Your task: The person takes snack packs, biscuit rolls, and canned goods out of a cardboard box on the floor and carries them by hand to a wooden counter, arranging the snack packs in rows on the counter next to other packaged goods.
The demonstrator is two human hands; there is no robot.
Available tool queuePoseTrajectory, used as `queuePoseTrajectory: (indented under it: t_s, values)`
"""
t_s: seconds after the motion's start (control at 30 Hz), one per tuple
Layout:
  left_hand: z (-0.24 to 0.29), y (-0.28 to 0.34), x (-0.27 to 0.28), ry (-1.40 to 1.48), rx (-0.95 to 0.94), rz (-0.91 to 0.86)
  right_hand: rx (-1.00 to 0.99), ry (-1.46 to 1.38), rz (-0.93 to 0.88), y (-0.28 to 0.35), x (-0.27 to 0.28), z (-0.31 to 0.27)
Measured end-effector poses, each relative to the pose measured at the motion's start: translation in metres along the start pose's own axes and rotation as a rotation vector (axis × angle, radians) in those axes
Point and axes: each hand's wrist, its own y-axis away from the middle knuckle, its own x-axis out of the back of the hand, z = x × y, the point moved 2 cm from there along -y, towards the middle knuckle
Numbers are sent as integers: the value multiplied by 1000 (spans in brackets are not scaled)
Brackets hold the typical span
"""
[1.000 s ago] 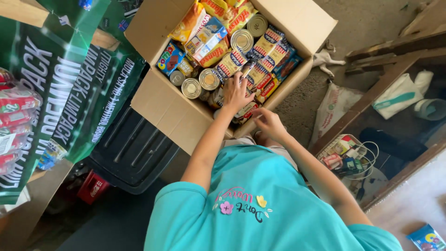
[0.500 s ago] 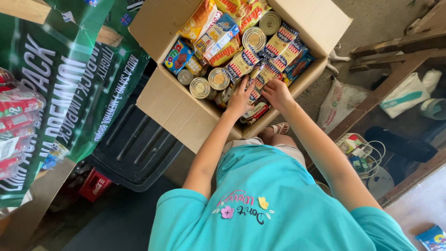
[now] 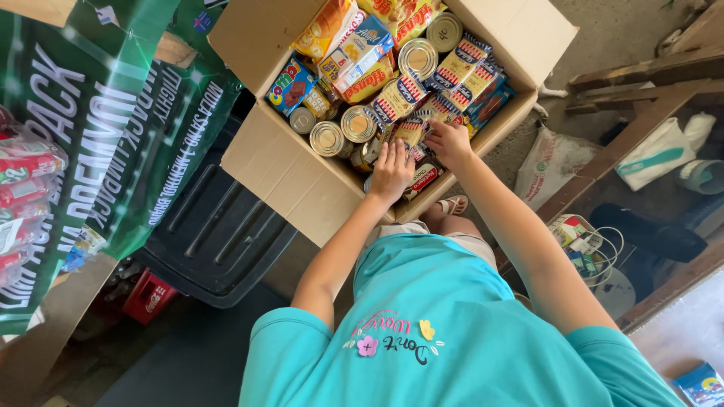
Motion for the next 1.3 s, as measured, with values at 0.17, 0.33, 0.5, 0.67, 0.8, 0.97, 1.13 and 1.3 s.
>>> queuePoseTrajectory:
  t_s: [0.17,0.33,0.5,0.67,0.8,0.97,1.13,1.3]
  values:
    - [11,-5,54,-79,-56,-84,-67,-58,-11,19,-11,-8]
    - [19,17,51,267,-182,-291,-21,-7,-79,14,-8,5]
    - [-3,-17,71,410,362,-204,123,60,-43,6,2,22]
    - [-28,-1,6,442,426,-240,-42,-96,-119,21,25,10]
    - [-33,-16,28,505,422,-585,-173,-111,-230,76,20,-22]
    - [-40,-5,-4,649,441,-654,-23,14,-91,93,13,-57]
    - [-42,-14,17,826,366,-549,163,101,113,26,7,-70]
    - [-35,-18,52,900,420,-477,279,627,647,6,-15,-88]
